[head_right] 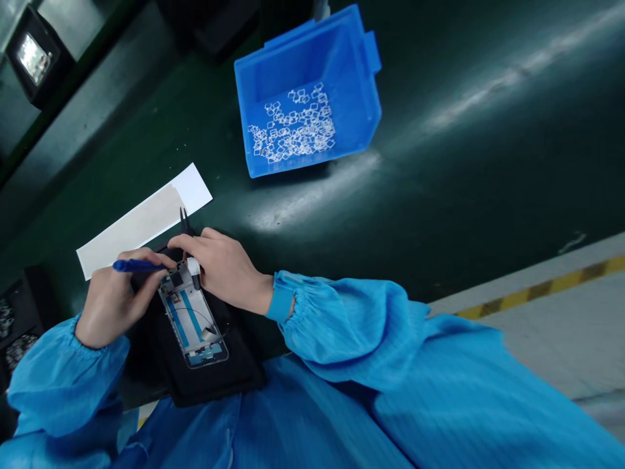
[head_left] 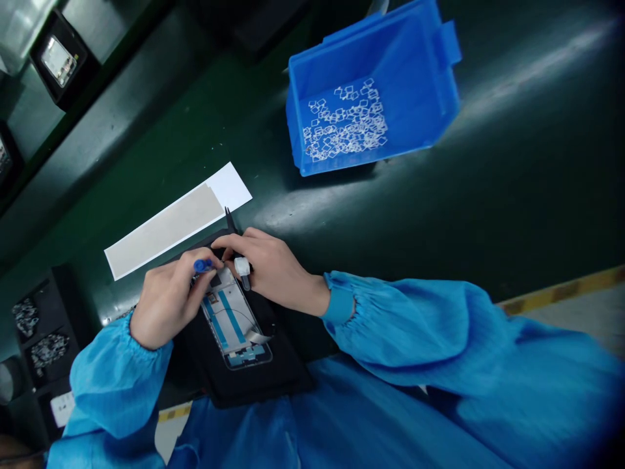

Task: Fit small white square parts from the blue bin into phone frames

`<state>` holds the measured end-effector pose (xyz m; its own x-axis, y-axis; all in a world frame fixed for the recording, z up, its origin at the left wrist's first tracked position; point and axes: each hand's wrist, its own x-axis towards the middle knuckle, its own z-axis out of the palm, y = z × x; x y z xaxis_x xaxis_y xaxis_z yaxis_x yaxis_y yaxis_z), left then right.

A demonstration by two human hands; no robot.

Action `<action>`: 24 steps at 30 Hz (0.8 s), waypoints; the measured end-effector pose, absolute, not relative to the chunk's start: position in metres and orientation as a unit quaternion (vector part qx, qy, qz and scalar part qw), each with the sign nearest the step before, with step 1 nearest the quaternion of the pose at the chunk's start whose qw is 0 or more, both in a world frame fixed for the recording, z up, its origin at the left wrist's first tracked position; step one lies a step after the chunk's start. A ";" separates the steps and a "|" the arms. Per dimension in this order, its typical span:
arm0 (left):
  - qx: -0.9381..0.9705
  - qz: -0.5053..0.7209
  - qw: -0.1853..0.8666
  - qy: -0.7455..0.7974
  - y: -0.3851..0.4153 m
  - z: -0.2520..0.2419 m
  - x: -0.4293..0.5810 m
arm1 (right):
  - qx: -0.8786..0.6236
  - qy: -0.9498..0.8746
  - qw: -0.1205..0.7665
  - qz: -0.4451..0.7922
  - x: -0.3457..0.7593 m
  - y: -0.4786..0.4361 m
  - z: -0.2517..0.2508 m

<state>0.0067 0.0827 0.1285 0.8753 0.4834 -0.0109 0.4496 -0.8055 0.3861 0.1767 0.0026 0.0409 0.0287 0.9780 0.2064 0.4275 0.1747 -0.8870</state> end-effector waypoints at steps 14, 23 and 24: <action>0.750 0.413 0.249 0.453 0.075 0.113 -0.026 | -0.560 -0.619 0.446 0.323 0.175 0.003 0.042; 0.928 0.088 0.013 0.363 0.033 0.096 -0.029 | -0.555 -0.622 0.457 0.310 0.174 0.002 0.040; 0.932 0.061 -0.018 0.358 0.032 0.092 -0.027 | -0.554 -0.623 0.458 0.309 0.174 0.002 0.040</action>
